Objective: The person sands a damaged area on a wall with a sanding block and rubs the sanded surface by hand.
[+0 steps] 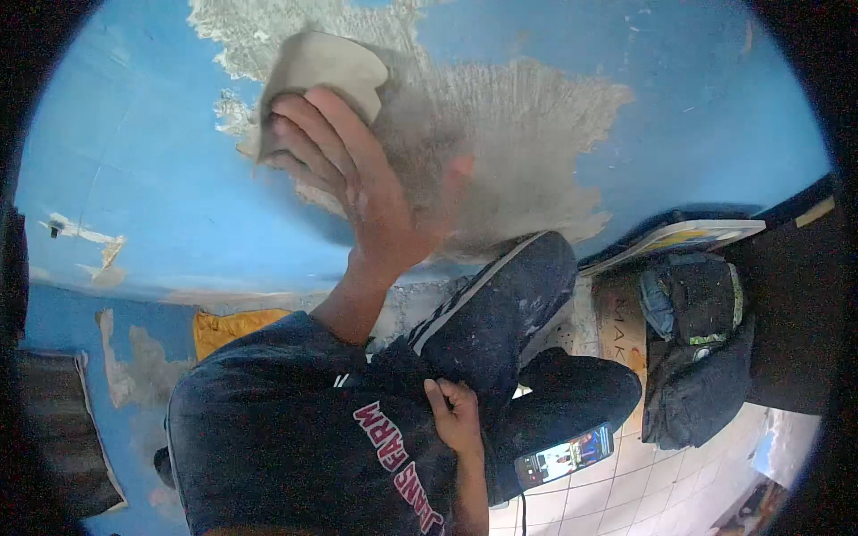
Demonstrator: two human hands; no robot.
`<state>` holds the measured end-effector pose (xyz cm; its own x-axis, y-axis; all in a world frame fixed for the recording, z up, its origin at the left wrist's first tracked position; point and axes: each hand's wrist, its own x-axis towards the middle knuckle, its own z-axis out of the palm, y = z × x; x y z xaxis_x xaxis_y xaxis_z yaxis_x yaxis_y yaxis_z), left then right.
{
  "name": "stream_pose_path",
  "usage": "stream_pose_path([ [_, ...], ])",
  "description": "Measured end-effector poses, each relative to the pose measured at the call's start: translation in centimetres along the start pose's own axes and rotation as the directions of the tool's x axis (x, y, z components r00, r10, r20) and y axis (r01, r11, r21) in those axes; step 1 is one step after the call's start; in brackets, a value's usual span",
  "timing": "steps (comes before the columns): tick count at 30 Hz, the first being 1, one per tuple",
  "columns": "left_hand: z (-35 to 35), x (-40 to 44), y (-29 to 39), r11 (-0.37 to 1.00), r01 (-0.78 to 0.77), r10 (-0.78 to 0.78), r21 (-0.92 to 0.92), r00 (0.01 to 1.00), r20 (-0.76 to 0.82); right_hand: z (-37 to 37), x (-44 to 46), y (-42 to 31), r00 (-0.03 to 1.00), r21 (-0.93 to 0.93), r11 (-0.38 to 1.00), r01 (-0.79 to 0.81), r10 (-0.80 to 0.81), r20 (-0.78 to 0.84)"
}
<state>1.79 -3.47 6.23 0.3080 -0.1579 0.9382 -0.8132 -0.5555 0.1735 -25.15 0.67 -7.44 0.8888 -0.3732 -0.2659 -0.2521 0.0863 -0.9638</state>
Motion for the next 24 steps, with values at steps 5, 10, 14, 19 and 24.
stream_pose_path([
  [5, 2.0, -7.5, -0.7, 0.978, -0.166, 0.113, 0.126, 0.93, 0.35, 0.1, 0.1, -0.4, 1.0, 0.064, 0.998, 0.022, -0.022, -0.01],
  [10, 1.4, -10.9, -1.2, 0.985, -0.169, 0.125, 0.03, 0.827, 0.548, -0.1, 0.0, -0.1, 0.999, 0.11, 0.993, -0.046, 0.046, 0.002],
  [14, -0.2, -1.9, -0.6, 1.0, -0.003, 0.0, 0.011, 0.973, 0.23, 0.0, -0.2, 0.1, 1.0, 0.101, 0.995, 0.004, -0.004, -0.001],
  [19, 0.7, -2.9, -0.3, 0.981, -0.066, 0.03, 0.18, 0.98, 0.197, -0.3, -0.1, -0.4, 0.999, 0.079, 0.996, 0.039, -0.038, -0.015],
  [24, 1.3, -6.9, -1.0, 0.967, -0.144, 0.058, 0.212, 0.928, 0.369, -1.2, -3.5, -6.3, 0.947, 0.485, 0.849, 0.208, -0.051, -0.317],
])
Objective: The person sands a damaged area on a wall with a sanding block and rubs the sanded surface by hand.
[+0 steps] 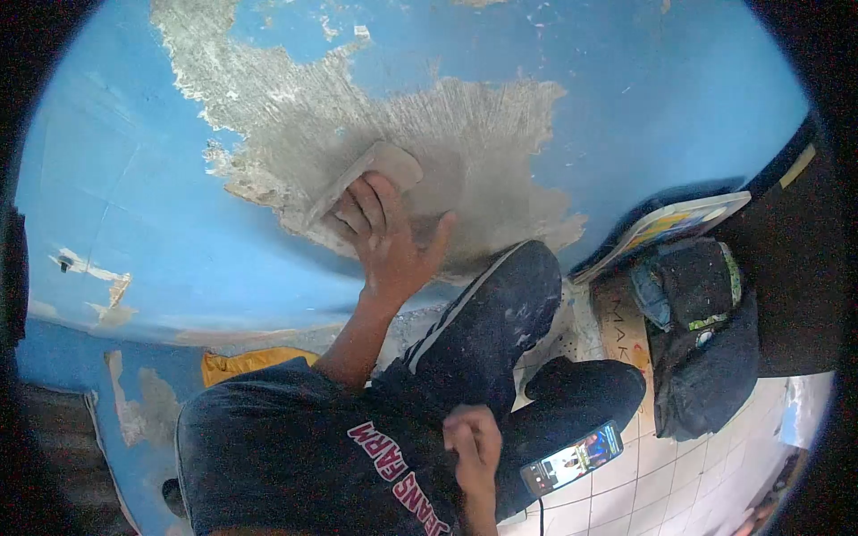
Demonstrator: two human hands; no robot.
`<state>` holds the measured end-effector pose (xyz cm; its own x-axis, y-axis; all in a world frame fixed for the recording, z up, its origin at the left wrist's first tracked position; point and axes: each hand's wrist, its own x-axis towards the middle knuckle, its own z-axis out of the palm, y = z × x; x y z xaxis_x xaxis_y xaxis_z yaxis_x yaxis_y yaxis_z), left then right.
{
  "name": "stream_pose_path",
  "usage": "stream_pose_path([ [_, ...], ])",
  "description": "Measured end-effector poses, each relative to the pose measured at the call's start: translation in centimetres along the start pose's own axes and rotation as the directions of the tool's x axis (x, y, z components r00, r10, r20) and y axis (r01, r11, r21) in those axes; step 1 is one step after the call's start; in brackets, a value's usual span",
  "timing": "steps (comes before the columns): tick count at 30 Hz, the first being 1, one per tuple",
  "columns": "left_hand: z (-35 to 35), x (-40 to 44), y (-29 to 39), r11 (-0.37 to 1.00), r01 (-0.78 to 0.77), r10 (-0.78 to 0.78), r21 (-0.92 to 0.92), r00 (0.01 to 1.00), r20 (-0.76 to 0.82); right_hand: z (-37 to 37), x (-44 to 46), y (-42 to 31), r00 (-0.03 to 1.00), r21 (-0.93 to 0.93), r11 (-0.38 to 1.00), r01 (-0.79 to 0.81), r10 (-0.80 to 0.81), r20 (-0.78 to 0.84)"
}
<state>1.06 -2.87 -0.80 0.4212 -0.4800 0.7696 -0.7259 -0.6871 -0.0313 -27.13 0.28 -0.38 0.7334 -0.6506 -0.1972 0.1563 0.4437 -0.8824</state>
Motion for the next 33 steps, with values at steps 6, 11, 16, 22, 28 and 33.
stream_pose_path([
  [6, -0.4, 0.3, 0.0, 1.0, 0.01, -0.01, -0.008, 0.999, -0.047, 2.2, -2.6, -7.1, 0.863, 0.309, 0.846, 0.434, -0.489, 0.128],
  [11, -0.9, 0.7, 0.2, 0.997, 0.043, -0.042, -0.063, 0.999, 0.024, 3.3, -3.0, -8.2, 0.819, 0.343, 0.811, 0.473, -0.549, 0.167],
  [16, -0.5, 0.7, -0.2, 0.998, -0.048, 0.047, 0.028, 0.998, 0.029, 3.5, -3.0, -8.5, 0.804, 0.363, 0.797, 0.484, -0.568, 0.175],
  [22, -0.5, 0.7, -0.2, 0.997, -0.042, 0.04, 0.069, 0.999, 0.033, 2.9, -3.1, -8.3, 0.798, 0.37, 0.788, 0.492, -0.578, 0.17],
  [28, -0.1, 0.4, -0.5, 0.997, -0.052, 0.051, 0.049, 0.999, 0.011, 1.2, -2.2, -6.5, 0.84, 0.307, 0.82, 0.483, -0.533, 0.103],
  [33, -0.4, 0.4, -0.2, 1.0, -0.014, 0.012, -0.025, 0.999, -0.046, -0.2, 0.7, -0.3, 0.99, -0.089, 0.988, 0.123, -0.116, 0.085],
])
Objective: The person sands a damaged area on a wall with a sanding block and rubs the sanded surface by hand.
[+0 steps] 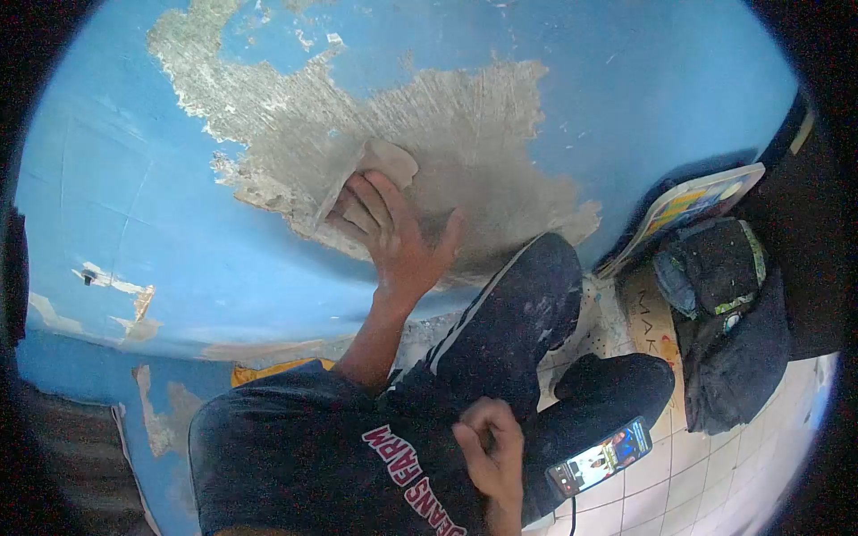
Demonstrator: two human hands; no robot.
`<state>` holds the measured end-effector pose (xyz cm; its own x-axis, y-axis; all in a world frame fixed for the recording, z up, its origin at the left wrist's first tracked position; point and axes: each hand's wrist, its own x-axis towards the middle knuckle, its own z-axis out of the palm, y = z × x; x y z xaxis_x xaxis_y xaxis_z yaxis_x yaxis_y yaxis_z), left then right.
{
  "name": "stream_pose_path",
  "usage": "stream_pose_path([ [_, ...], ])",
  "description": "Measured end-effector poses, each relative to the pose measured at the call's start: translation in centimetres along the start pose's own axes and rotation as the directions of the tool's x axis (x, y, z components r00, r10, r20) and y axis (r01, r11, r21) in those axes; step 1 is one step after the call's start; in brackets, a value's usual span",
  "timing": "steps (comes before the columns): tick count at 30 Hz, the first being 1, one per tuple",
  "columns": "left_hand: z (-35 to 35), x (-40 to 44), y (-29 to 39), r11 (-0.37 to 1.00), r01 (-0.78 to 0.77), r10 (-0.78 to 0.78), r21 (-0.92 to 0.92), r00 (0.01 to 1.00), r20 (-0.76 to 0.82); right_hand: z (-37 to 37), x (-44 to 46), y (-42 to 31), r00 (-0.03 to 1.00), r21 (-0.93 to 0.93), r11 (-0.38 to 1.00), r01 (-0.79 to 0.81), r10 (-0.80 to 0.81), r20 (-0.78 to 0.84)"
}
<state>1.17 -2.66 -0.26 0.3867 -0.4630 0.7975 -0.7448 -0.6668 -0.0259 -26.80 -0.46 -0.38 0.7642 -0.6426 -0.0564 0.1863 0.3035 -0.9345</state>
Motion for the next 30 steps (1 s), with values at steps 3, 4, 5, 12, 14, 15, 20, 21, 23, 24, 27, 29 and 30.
stream_pose_path([
  [3, -1.1, 0.3, 0.2, 0.999, -0.005, 0.006, -0.044, 0.999, 0.036, -0.3, 0.7, 3.1, 0.957, -0.299, 0.939, -0.171, 0.23, 0.176],
  [4, -1.5, 0.7, 0.4, 0.997, -0.007, 0.01, -0.075, 0.999, 0.049, -0.4, 1.0, 4.5, 0.959, -0.301, 0.938, -0.172, 0.23, 0.168],
  [5, -1.9, 1.2, 0.6, 0.997, -0.008, 0.013, -0.082, 0.999, 0.051, -0.3, 1.3, 5.9, 0.957, -0.335, 0.932, -0.139, 0.213, 0.196],
  [12, -0.2, -2.0, -0.6, 0.999, -0.035, 0.034, -0.004, 0.94, 0.339, -0.1, 2.5, 5.6, 0.914, -0.387, 0.9, -0.2, 0.314, 0.258],
  [14, 1.1, -4.2, -1.2, 0.994, -0.098, 0.067, 0.039, 0.875, 0.479, -0.4, 2.4, 6.1, 0.916, -0.388, 0.904, -0.182, 0.3, 0.268],
  [15, 0.7, -4.3, -1.0, 0.992, -0.124, 0.106, 0.014, 0.893, 0.437, -0.5, 2.3, 6.4, 0.914, -0.388, 0.905, -0.176, 0.296, 0.276],
  [20, -2.3, 0.7, 0.9, 0.995, 0.034, -0.027, -0.093, 0.997, 0.077, -0.8, 2.1, 6.5, 0.917, -0.36, 0.913, -0.19, 0.297, 0.268],
  [21, -2.5, 2.0, 0.9, 0.997, 0.039, -0.04, -0.071, 0.999, -0.005, -0.7, 2.3, 6.4, 0.916, -0.361, 0.912, -0.194, 0.3, 0.267],
  [23, -2.7, 2.6, 0.7, 0.998, 0.043, -0.047, -0.05, 0.994, -0.094, -0.9, 2.2, 6.6, 0.905, -0.373, 0.902, -0.217, 0.329, 0.271],
  [24, -2.6, 2.3, 0.7, 0.999, 0.033, -0.032, -0.024, 0.998, 0.059, -1.0, 2.2, 6.6, 0.893, -0.387, 0.889, -0.243, 0.361, 0.269],
  [27, -0.3, -2.0, 0.0, 0.998, -0.031, 0.048, -0.054, 0.936, 0.348, -1.2, 2.2, 6.5, 0.893, -0.421, 0.88, -0.219, 0.354, 0.276],
  [29, 0.1, -3.1, -0.1, 0.992, -0.075, 0.117, -0.105, 0.87, 0.479, -1.3, 2.0, 7.2, 0.894, -0.439, 0.874, -0.207, 0.352, 0.278],
  [30, -0.5, -2.8, -0.1, 0.982, -0.104, 0.158, -0.157, 0.907, 0.391, -1.4, 2.0, 7.4, 0.891, -0.458, 0.866, -0.201, 0.356, 0.283],
])
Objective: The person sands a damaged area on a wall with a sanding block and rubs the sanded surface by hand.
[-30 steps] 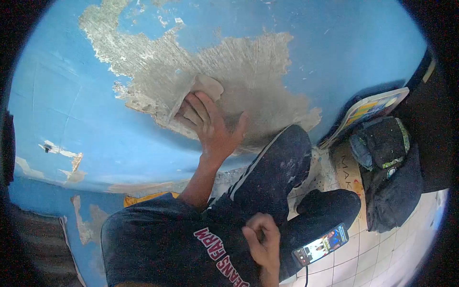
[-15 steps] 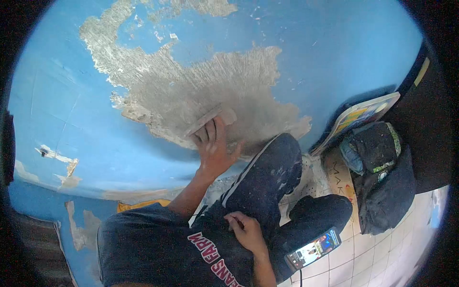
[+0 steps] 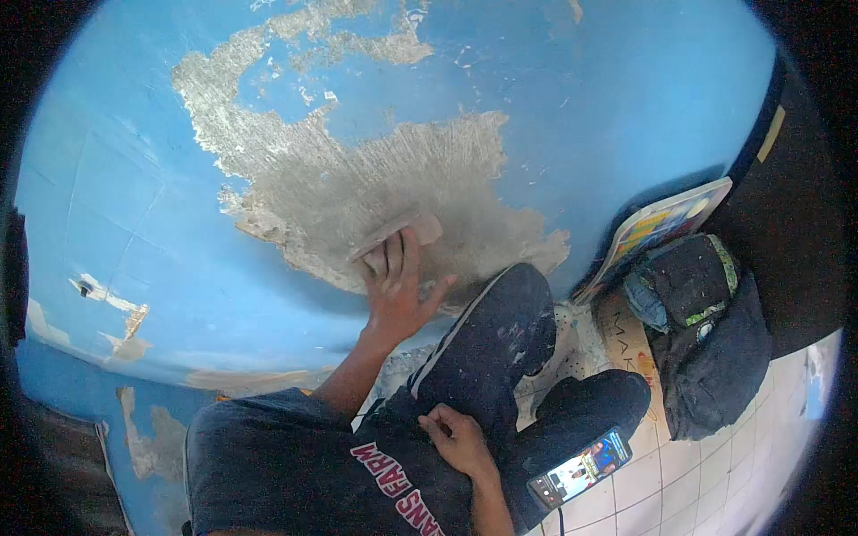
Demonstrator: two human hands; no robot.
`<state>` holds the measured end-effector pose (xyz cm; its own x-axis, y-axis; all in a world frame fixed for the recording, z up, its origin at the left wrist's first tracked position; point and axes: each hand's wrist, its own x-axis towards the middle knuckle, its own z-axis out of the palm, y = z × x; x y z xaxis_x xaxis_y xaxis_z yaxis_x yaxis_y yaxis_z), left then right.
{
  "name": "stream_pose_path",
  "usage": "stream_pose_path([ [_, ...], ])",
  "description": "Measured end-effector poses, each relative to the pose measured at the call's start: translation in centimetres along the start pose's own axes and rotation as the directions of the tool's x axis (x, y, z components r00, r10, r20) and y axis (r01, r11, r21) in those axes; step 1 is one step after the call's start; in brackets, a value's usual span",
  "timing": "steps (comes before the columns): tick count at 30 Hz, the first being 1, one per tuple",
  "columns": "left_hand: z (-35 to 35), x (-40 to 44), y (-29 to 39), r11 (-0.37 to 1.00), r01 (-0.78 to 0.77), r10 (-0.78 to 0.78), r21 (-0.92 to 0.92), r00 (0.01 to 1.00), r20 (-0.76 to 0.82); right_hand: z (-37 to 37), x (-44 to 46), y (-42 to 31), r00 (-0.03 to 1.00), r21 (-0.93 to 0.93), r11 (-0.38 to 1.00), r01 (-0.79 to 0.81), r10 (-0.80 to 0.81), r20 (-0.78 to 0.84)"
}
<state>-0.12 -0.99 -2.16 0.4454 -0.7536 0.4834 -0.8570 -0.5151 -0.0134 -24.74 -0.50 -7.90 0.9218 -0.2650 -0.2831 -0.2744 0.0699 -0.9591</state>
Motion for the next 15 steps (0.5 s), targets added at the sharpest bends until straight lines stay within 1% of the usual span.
stream_pose_path([
  [1, -1.1, 0.4, 0.3, 0.998, -0.05, 0.047, -0.033, 0.995, -0.089, -0.1, 0.1, -0.1, 1.0, 0.002, 1.0, 0.001, -0.001, -0.002],
  [2, -2.3, 0.9, 0.5, 0.998, -0.048, 0.045, -0.032, 0.996, -0.082, -0.1, 0.0, -0.3, 1.0, 0.024, 1.0, 0.006, -0.005, -0.008],
  [3, -4.3, 2.4, 0.9, 0.998, 0.032, -0.044, -0.061, 0.978, -0.203, 0.0, -0.2, -0.4, 1.0, 0.046, 0.999, 0.007, -0.006, -0.01],
  [4, -5.3, 3.4, 0.9, 0.989, 0.109, -0.135, -0.097, 0.937, -0.322, 0.1, -0.3, -0.5, 1.0, 0.047, 0.999, 0.0, 0.0, -0.001],
  [5, -5.2, 3.6, 0.6, 0.989, 0.117, -0.141, -0.095, 0.937, -0.32, 0.2, -0.2, -0.7, 1.0, 0.067, 0.998, 0.007, -0.006, -0.014],
  [7, -4.9, 4.1, 0.2, 0.995, 0.096, -0.078, 0.036, 0.934, -0.349, 0.2, -0.1, -0.9, 0.999, 0.08, 0.997, 0.02, -0.018, -0.028],
  [8, -4.2, 3.7, 0.3, 0.995, 0.097, -0.077, 0.037, 0.931, -0.356, 0.3, -0.2, -0.8, 1.0, 0.081, 0.997, -0.015, 0.017, -0.023],
  [9, -2.9, 2.7, 0.7, 0.994, 0.106, -0.107, -0.013, 0.991, -0.078, 0.2, 0.0, -0.7, 0.999, 0.084, 0.995, -0.046, 0.048, -0.024],
  [10, -1.6, 1.7, 0.8, 0.991, 0.124, -0.109, -0.059, 0.972, 0.21, 0.1, 0.1, -0.8, 0.999, 0.084, 0.996, -0.036, 0.039, -0.034],
  [11, -0.5, 0.7, 0.6, 0.992, 0.111, -0.096, -0.062, 0.974, 0.205, 0.1, 0.1, -1.0, 0.999, 0.07, 0.997, -0.023, 0.025, -0.032],
  [13, 0.2, -0.3, 0.8, 0.998, -0.019, 0.026, -0.06, 0.994, 0.105, 0.0, 0.0, -0.9, 0.999, 0.062, 0.998, -0.015, 0.017, -0.042],
  [14, 0.7, -0.4, 0.7, 0.997, -0.026, 0.034, -0.068, 0.993, 0.111, 0.0, 0.0, -0.9, 0.999, 0.057, 0.998, -0.015, 0.017, -0.038],
  [15, -0.8, 0.5, 1.2, 0.997, 0.008, -0.011, -0.07, 0.999, -0.038, 0.0, -0.2, -0.9, 0.999, 0.052, 0.998, -0.019, 0.02, -0.029],
])
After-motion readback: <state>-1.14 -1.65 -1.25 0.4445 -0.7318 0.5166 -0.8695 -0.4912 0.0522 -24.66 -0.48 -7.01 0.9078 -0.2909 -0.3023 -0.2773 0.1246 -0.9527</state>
